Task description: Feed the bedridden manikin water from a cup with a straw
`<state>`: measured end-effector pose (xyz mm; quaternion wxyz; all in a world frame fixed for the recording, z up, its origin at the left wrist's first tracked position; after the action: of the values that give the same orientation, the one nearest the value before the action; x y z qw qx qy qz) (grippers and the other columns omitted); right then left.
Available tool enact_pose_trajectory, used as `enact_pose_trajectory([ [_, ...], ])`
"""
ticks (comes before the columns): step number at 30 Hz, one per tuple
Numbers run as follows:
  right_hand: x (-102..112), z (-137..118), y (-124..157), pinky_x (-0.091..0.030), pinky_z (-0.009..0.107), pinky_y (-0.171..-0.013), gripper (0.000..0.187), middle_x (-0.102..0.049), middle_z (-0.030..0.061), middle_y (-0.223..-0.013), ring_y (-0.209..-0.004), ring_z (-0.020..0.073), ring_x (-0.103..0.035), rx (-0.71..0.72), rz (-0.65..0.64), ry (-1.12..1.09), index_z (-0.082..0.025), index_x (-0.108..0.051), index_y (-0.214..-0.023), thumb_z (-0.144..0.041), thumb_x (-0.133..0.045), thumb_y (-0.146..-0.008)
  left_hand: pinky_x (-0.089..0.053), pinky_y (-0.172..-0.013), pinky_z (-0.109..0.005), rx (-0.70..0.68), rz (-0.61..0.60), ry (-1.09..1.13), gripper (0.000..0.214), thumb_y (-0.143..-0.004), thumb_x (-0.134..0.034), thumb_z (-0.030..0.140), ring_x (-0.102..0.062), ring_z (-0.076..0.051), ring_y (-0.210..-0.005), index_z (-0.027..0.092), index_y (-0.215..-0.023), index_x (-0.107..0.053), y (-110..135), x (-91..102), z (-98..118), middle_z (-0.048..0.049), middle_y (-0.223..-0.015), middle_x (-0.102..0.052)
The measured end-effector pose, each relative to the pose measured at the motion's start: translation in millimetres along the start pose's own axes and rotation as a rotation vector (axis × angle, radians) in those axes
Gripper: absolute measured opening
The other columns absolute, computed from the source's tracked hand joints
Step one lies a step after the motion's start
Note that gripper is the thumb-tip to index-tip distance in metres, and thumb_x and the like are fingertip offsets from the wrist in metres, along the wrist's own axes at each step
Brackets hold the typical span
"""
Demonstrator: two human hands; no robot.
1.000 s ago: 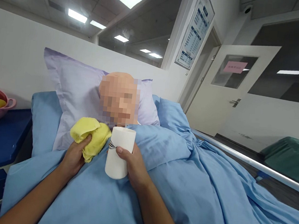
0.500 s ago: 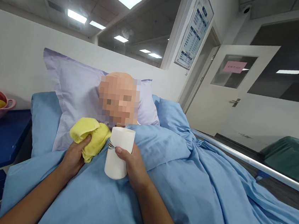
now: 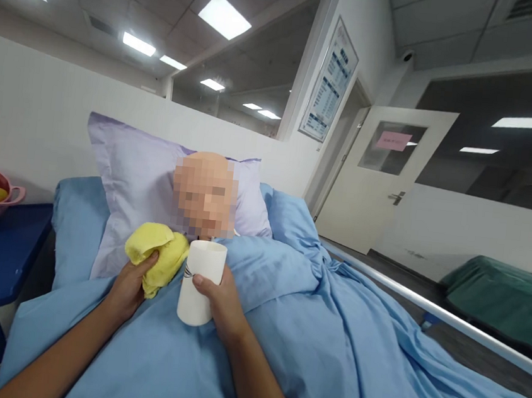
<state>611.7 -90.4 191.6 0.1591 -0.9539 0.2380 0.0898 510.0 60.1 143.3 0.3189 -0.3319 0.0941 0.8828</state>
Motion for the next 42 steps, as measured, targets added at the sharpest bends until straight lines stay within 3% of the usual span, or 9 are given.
enact_pose_trajectory([
  [6,6.8,3.2,-2.9,-0.053,0.032,-0.065,0.056,-0.073,0.0069,-0.088,-0.075,0.0208,-0.066,0.135,0.121,0.006,-0.016,-0.064,-0.108,-0.049,-0.082,-0.067,-0.058,-0.084,-0.035,-0.079,0.101,-0.120,0.047,-0.077,-0.078,0.037,-0.073,-0.024,-0.093,0.017,-0.117,-0.065,8.2,-10.4,21.8,-0.0109,-0.108,-0.075],
  [9,15.4,3.7,-3.2,-0.054,0.033,-0.065,0.057,-0.074,0.0065,-0.088,-0.075,0.0213,-0.067,0.192,0.245,-0.072,-0.016,-0.063,-0.108,-0.050,-0.082,-0.066,-0.058,-0.080,-0.034,-0.294,0.233,-0.280,0.041,-0.077,-0.077,0.039,-0.072,-0.025,-0.093,0.020,-0.111,-0.067,18.4,-23.3,44.7,-0.0079,-0.103,-0.076],
  [11,21.6,3.1,-2.7,-0.054,0.033,-0.065,0.056,-0.074,0.0050,-0.088,-0.073,0.0208,-0.067,0.226,0.335,-0.127,-0.017,-0.062,-0.109,-0.049,-0.082,-0.067,-0.055,-0.088,-0.035,-0.495,0.220,-0.404,0.029,-0.076,-0.077,0.032,-0.070,-0.027,-0.101,0.021,-0.103,-0.071,25.0,-42.1,60.1,-0.0063,-0.101,-0.076],
  [14,26.8,0.4,-3.1,-0.054,0.033,-0.067,0.054,-0.074,0.0037,-0.089,-0.073,0.0208,-0.068,0.265,0.414,-0.171,-0.019,-0.061,-0.113,-0.047,-0.080,-0.071,-0.047,-0.106,-0.038,-0.755,-0.047,-0.579,0.020,-0.073,-0.076,0.020,-0.064,-0.030,-0.115,0.022,-0.093,-0.075,29.1,-85.2,73.3,-0.0070,-0.103,-0.076],
  [17,26.7,-6.2,-4.7,-0.056,0.036,-0.077,0.059,-0.074,0.0054,-0.107,-0.090,0.0249,-0.070,0.344,0.426,-0.200,-0.022,-0.059,-0.122,-0.042,-0.081,-0.070,-0.034,-0.118,-0.046,-0.897,-0.459,-0.718,0.030,-0.081,-0.068,0.020,-0.055,-0.028,-0.130,0.023,-0.110,-0.073,25.4,-129.5,72.7,-0.0090,-0.128,-0.068],
  [21,28.4,-12.7,-2.3,-0.053,0.037,-0.091,0.061,-0.069,0.0062,-0.122,-0.109,0.0272,-0.066,0.424,0.501,-0.227,-0.023,-0.058,-0.125,-0.040,-0.080,-0.071,-0.030,-0.120,-0.051,-1.017,-0.787,-0.986,0.032,-0.091,-0.054,0.020,-0.049,-0.026,-0.136,0.021,-0.120,-0.068,7.6,-162.1,60.5,-0.0119,-0.138,-0.061],
  [24,29.7,-9.3,-0.2,-0.057,0.036,-0.080,0.055,-0.072,0.0050,-0.108,-0.090,0.0237,-0.070,0.326,0.555,-0.217,-0.022,-0.057,-0.123,-0.044,-0.076,-0.075,-0.034,-0.119,-0.050,-1.066,-0.795,-1.165,0.031,-0.093,-0.051,0.020,-0.050,-0.026,-0.135,0.019,-0.120,-0.068,-8.9,-166.9,48.1,-0.0139,-0.135,-0.063],
  [31,25.5,-13.6,3.6,-0.056,0.034,-0.077,0.056,-0.072,0.0019,-0.099,-0.083,0.0217,-0.070,0.305,0.554,-0.241,-0.022,-0.057,-0.121,-0.044,-0.078,-0.074,-0.039,-0.115,-0.048,-1.211,-0.573,-1.392,0.039,-0.094,-0.046,0.017,-0.048,-0.029,-0.137,0.014,-0.129,-0.062,-15.6,-162.6,23.1,-0.0161,-0.140,-0.058],
  [42,27.0,-10.6,-0.9,-0.056,0.032,-0.073,0.054,-0.072,0.0027,-0.100,-0.083,0.0199,-0.068,0.311,0.503,-0.261,-0.021,-0.060,-0.120,-0.044,-0.078,-0.074,-0.039,-0.114,-0.054,-1.217,-0.632,-1.366,0.034,-0.095,-0.047,0.017,-0.051,-0.030,-0.135,0.017,-0.124,-0.065,-9.2,-145.5,20.2,-0.0163,-0.135,-0.062],
])
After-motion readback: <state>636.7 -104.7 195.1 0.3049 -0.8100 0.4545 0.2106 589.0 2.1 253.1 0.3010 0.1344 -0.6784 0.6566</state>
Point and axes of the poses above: each hand's wrist, its own y-axis away from the middle knuckle, its own x-axis out of the back of the hand, z = x × y, the point moved 5 cm from there along -y, towards the middle knuckle
